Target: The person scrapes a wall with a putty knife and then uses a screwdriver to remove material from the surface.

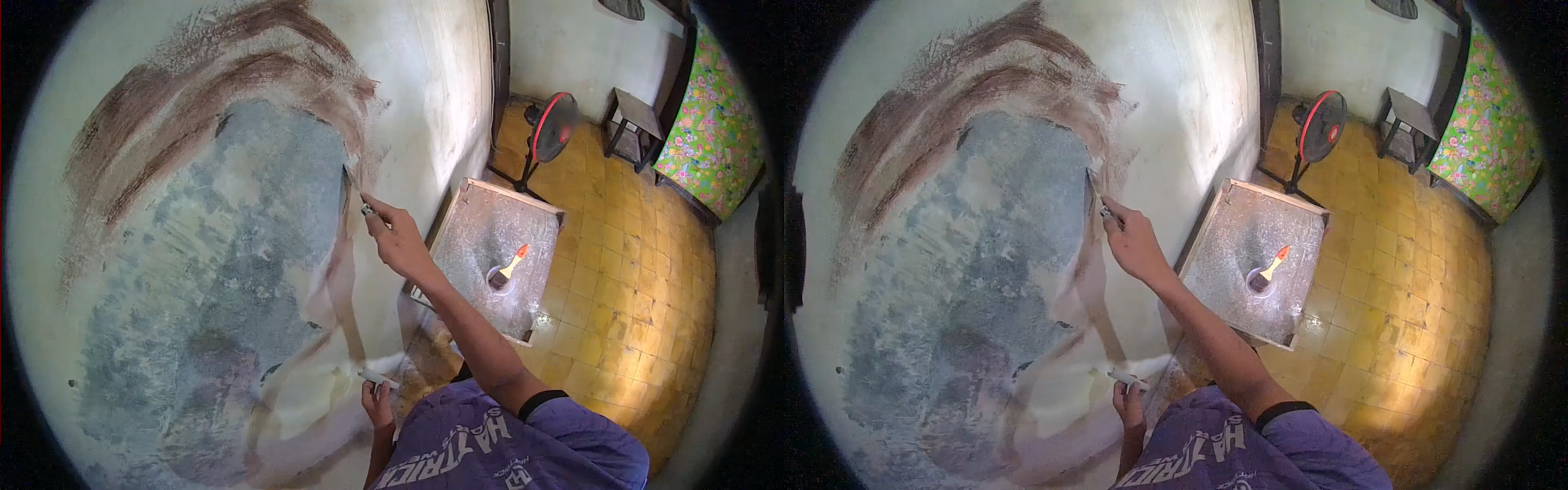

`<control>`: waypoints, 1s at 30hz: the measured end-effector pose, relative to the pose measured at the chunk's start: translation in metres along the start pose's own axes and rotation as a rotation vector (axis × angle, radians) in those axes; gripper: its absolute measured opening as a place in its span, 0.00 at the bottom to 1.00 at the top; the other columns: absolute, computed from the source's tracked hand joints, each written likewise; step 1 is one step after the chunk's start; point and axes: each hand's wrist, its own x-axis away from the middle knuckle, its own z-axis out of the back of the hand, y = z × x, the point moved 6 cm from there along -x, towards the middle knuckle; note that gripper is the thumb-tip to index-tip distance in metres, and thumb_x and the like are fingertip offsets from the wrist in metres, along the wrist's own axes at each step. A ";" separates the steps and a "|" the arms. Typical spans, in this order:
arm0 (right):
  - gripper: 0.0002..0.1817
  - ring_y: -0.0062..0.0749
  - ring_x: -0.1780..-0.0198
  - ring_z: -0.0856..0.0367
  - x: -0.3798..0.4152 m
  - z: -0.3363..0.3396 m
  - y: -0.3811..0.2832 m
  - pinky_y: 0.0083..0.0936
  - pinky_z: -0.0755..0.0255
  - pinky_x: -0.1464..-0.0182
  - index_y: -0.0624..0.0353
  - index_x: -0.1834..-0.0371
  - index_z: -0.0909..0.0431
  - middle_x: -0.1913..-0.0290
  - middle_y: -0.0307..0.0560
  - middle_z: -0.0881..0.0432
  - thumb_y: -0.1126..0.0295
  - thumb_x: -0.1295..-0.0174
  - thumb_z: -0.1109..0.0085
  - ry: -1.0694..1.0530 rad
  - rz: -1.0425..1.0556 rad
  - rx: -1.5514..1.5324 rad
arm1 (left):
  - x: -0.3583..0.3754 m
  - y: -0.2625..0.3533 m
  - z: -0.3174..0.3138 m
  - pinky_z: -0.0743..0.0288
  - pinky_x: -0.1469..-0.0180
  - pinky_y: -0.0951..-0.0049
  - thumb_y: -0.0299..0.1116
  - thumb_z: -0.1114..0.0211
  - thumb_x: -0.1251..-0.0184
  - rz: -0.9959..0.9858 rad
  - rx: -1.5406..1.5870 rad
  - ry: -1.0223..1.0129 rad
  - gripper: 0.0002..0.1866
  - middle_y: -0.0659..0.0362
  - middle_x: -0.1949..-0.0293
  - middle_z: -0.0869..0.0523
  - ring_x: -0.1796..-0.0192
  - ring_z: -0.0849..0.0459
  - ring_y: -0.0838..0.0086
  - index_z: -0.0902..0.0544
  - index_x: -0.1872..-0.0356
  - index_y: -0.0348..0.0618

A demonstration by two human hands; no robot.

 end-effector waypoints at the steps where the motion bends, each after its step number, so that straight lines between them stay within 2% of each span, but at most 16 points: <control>1: 0.25 0.26 0.75 0.29 0.005 -0.001 -0.002 0.27 0.32 0.69 0.63 0.32 0.29 0.72 0.48 0.26 0.67 0.30 0.52 0.001 0.000 -0.007 | 0.003 0.003 -0.004 0.25 0.48 0.67 0.25 0.35 0.33 0.027 0.019 0.018 0.12 0.55 0.55 0.19 0.52 0.18 0.69 0.25 0.51 0.36; 3: 0.23 0.41 0.69 0.22 0.014 -0.006 -0.013 0.34 0.27 0.59 0.70 0.37 0.26 0.70 0.69 0.22 0.69 0.33 0.51 0.012 0.007 -0.030 | 0.008 0.016 -0.011 0.24 0.48 0.67 0.25 0.35 0.33 0.073 0.049 0.047 0.13 0.55 0.54 0.19 0.53 0.17 0.69 0.25 0.51 0.35; 7: 0.23 0.39 0.71 0.24 -0.004 -0.008 0.001 0.33 0.28 0.61 0.71 0.37 0.27 0.71 0.69 0.23 0.69 0.33 0.51 0.097 0.076 -0.001 | 0.007 0.010 -0.010 0.24 0.48 0.68 0.25 0.35 0.33 0.062 0.109 0.053 0.14 0.54 0.53 0.19 0.53 0.16 0.68 0.26 0.49 0.35; 10: 0.23 0.36 0.69 0.24 -0.016 0.002 0.007 0.32 0.28 0.59 0.67 0.36 0.27 0.70 0.67 0.22 0.68 0.32 0.51 0.051 -0.031 -0.011 | 0.007 0.006 -0.005 0.24 0.48 0.68 0.25 0.35 0.33 0.053 0.123 0.041 0.14 0.54 0.53 0.19 0.54 0.17 0.69 0.26 0.49 0.35; 12: 0.24 0.35 0.70 0.24 -0.004 0.000 0.008 0.31 0.28 0.60 0.67 0.35 0.27 0.72 0.66 0.23 0.68 0.32 0.51 0.002 -0.007 -0.058 | 0.004 -0.007 0.001 0.24 0.48 0.67 0.25 0.35 0.33 0.047 0.141 0.037 0.14 0.54 0.54 0.19 0.55 0.17 0.69 0.25 0.49 0.35; 14: 0.24 0.35 0.71 0.24 -0.002 -0.004 0.013 0.31 0.28 0.61 0.67 0.35 0.27 0.73 0.64 0.25 0.67 0.33 0.50 0.036 0.107 -0.049 | -0.003 -0.015 0.002 0.24 0.49 0.69 0.25 0.34 0.33 0.025 0.125 0.040 0.14 0.55 0.54 0.19 0.54 0.18 0.71 0.25 0.50 0.35; 17: 0.24 0.36 0.68 0.23 -0.024 0.007 0.007 0.31 0.27 0.57 0.66 0.35 0.27 0.71 0.63 0.22 0.68 0.33 0.50 0.069 -0.023 0.055 | 0.001 0.000 -0.004 0.25 0.50 0.70 0.26 0.33 0.34 0.041 0.108 0.026 0.15 0.55 0.52 0.20 0.53 0.19 0.72 0.25 0.50 0.35; 23: 0.24 0.33 0.72 0.26 -0.006 0.001 0.012 0.30 0.29 0.62 0.65 0.35 0.26 0.74 0.60 0.25 0.69 0.33 0.50 0.057 0.122 0.025 | -0.007 -0.013 0.006 0.25 0.51 0.69 0.27 0.34 0.33 0.063 0.084 0.098 0.15 0.56 0.53 0.19 0.53 0.18 0.71 0.25 0.49 0.36; 24: 0.24 0.33 0.73 0.27 -0.009 0.003 0.012 0.30 0.29 0.63 0.66 0.35 0.26 0.75 0.58 0.27 0.69 0.33 0.50 0.080 0.126 -0.003 | -0.008 -0.011 0.004 0.24 0.51 0.69 0.27 0.33 0.33 0.059 0.092 0.115 0.15 0.56 0.54 0.19 0.54 0.18 0.70 0.25 0.48 0.36; 27: 0.24 0.26 0.70 0.30 -0.034 0.014 0.014 0.26 0.30 0.61 0.62 0.31 0.30 0.75 0.44 0.29 0.68 0.30 0.51 0.082 0.037 0.079 | -0.008 0.000 -0.002 0.24 0.52 0.68 0.27 0.34 0.33 0.047 0.065 0.016 0.16 0.55 0.53 0.18 0.54 0.17 0.69 0.25 0.48 0.35; 28: 0.24 0.27 0.69 0.29 -0.035 0.016 0.013 0.26 0.30 0.59 0.62 0.31 0.29 0.74 0.46 0.27 0.68 0.30 0.51 0.080 0.037 0.106 | -0.007 0.001 -0.002 0.24 0.52 0.68 0.27 0.34 0.33 0.054 0.080 0.025 0.15 0.55 0.53 0.19 0.54 0.17 0.69 0.25 0.48 0.35; 30: 0.23 0.30 0.72 0.29 -0.023 0.013 0.010 0.30 0.30 0.63 0.63 0.34 0.26 0.76 0.54 0.28 0.68 0.32 0.50 0.085 0.103 0.094 | -0.009 0.001 -0.003 0.23 0.52 0.68 0.27 0.35 0.32 0.062 0.114 0.032 0.15 0.55 0.51 0.19 0.54 0.17 0.69 0.25 0.48 0.35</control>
